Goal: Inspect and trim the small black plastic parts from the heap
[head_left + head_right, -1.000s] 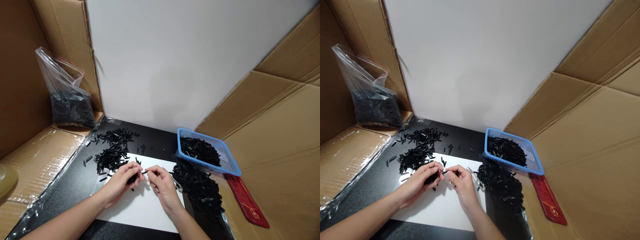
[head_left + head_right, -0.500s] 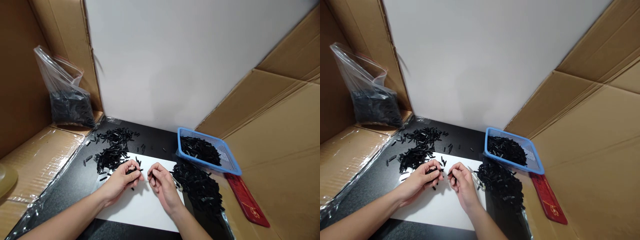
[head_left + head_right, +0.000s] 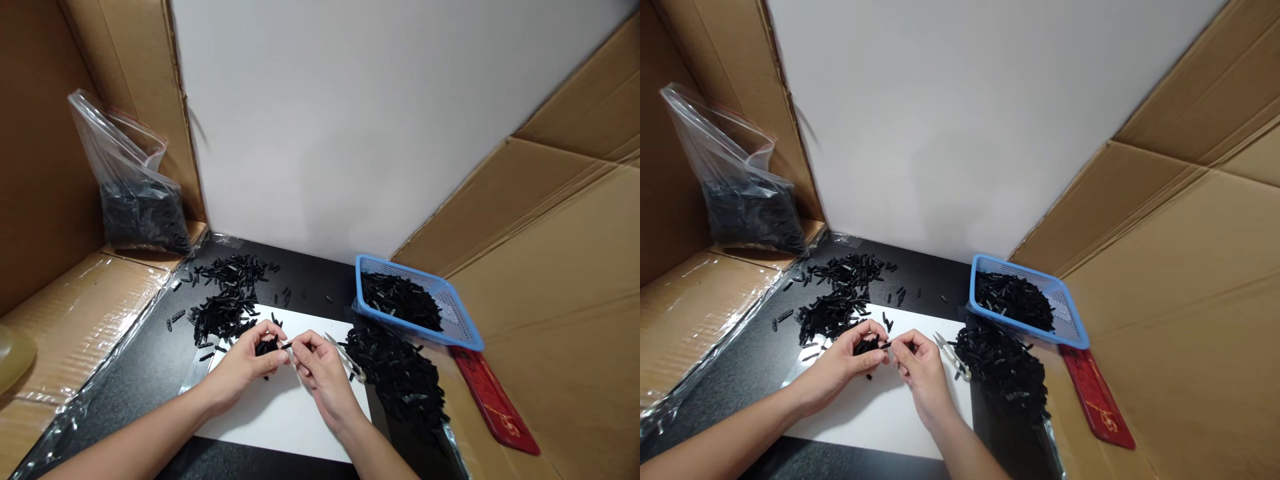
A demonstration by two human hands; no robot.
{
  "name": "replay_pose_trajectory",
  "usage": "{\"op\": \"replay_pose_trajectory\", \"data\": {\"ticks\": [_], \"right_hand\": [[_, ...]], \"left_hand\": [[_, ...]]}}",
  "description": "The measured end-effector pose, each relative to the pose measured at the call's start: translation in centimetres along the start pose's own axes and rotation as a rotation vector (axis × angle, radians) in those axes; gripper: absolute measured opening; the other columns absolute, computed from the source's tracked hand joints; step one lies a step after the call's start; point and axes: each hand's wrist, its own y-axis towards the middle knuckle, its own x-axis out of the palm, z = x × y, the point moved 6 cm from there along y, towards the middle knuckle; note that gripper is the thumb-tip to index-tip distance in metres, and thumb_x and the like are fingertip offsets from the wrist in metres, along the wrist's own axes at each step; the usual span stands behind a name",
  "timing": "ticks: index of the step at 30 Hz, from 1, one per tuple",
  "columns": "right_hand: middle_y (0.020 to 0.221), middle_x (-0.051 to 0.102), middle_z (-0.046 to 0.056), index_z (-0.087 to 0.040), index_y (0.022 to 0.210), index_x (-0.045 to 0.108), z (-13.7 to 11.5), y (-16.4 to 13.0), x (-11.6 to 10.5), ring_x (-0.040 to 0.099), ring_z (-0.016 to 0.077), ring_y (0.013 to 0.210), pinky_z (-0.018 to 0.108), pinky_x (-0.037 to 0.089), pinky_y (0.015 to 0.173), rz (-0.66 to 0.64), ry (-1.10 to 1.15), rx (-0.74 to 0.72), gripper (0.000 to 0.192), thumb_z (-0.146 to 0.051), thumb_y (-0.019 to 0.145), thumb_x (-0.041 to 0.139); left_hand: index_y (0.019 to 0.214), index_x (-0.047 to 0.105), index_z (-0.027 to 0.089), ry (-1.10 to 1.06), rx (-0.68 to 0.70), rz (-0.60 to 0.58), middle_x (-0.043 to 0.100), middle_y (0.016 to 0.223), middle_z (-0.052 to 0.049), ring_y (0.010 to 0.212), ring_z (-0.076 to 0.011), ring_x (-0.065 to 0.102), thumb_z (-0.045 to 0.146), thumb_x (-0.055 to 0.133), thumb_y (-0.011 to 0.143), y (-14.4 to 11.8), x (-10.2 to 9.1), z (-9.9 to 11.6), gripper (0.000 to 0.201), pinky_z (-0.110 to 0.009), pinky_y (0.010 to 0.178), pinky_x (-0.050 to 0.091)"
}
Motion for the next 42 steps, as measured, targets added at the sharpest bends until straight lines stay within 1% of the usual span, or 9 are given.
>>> {"op": "replay_pose_trajectory", "data": {"ticks": [4,8,13,19,24,27,31,37,42], "right_hand": [[0.057,0.052,-0.004,-0.015,0.068,0.062,-0.3,0.0,-0.4,0.029,0.0045,0.045,0.019,0.013,0.04,0.023,-0.021,-0.016,0.03,-0.04,0.069,0.079],[0.056,0.05,-0.005,-0.015,0.07,0.064,-0.3,0.0,-0.6,0.027,0.004,0.044,0.019,0.013,0.04,0.041,-0.022,-0.018,0.029,-0.039,0.069,0.079],[0.055,0.047,-0.006,-0.015,0.078,0.069,-0.4,0.1,-0.5,0.027,0.004,0.044,0.019,0.013,0.04,0.043,0.0,0.0,0.027,-0.036,0.066,0.081],[0.058,0.053,-0.004,-0.016,0.079,0.067,-0.5,0.0,-0.4,0.03,0.0045,0.045,0.018,0.014,0.039,0.018,0.033,-0.006,0.024,-0.033,0.068,0.079],[0.065,0.059,0.0,-0.018,0.066,0.054,-0.1,0.0,-0.1,0.036,0.0069,0.047,0.018,0.015,0.037,-0.026,0.095,0.01,0.03,-0.041,0.077,0.069],[0.058,0.053,-0.004,-0.018,0.07,0.055,0.4,0.0,0.1,0.027,0.0054,0.043,0.018,0.013,0.037,-0.029,-0.005,0.021,0.031,-0.043,0.077,0.071],[0.057,0.054,-0.004,-0.017,0.074,0.063,0.2,0.0,0.1,0.03,0.0068,0.044,0.019,0.015,0.038,0.003,-0.178,-0.059,0.026,-0.04,0.074,0.075],[0.056,0.055,-0.002,-0.017,0.063,0.063,-0.3,-0.1,-0.1,0.028,0.0071,0.045,0.022,0.014,0.04,0.053,-0.139,-0.074,0.028,-0.04,0.072,0.075],[0.048,0.041,-0.008,-0.017,0.061,0.06,-0.4,0.0,-0.7,0.019,0.0048,0.042,0.022,0.009,0.04,0.122,-0.058,-0.056,0.032,-0.042,0.067,0.079]], "left_hand": [[0.094,0.061,0.018,-0.169,-0.129,0.049,0.063,0.077,0.0,0.066,-0.0094,0.05,0.037,0.067,0.082,-0.2,-0.2,-0.5,0.023,-0.02,0.063,0.038],[0.091,0.066,0.015,-0.211,-0.125,0.061,0.061,0.078,0.0,0.064,-0.0076,0.05,0.036,0.072,0.077,0.1,-0.6,-0.6,0.025,-0.017,0.06,0.037],[0.1,0.063,0.019,-0.179,-0.152,0.088,0.065,0.077,0.001,0.066,-0.0079,0.052,0.034,0.073,0.078,0.3,-1.0,-1.0,0.029,-0.02,0.069,0.041],[0.091,0.059,0.018,-0.167,-0.136,0.1,0.066,0.082,0.0,0.069,-0.0091,0.052,0.034,0.07,0.078,0.1,-0.7,-0.6,0.023,-0.021,0.067,0.039],[0.108,0.053,0.022,-0.082,-0.103,0.083,0.064,0.079,0.001,0.069,-0.0117,0.051,0.039,0.066,0.08,-0.1,-0.4,-0.5,0.035,-0.024,0.067,0.037],[0.117,0.05,0.023,0.013,-0.039,0.022,0.061,0.078,0.002,0.068,-0.0129,0.05,0.043,0.062,0.083,-0.3,0.0,-0.3,0.041,-0.025,0.064,0.035],[0.12,0.05,0.024,0.056,-0.015,-0.029,0.057,0.075,0.003,0.067,-0.0137,0.049,0.045,0.062,0.084,-0.6,0.4,-0.2,0.044,-0.026,0.061,0.032],[0.097,0.057,0.02,-0.015,-0.075,0.003,0.063,0.079,0.0,0.066,-0.0122,0.051,0.044,0.07,0.077,-0.3,0.3,-0.4,0.034,-0.024,0.059,0.03],[0.084,0.056,0.018,-0.072,-0.123,0.063,0.067,0.074,0.0,0.059,-0.0101,0.048,0.045,0.075,0.072,-0.1,-0.2,-0.6,0.034,-0.022,0.055,0.028]]}}
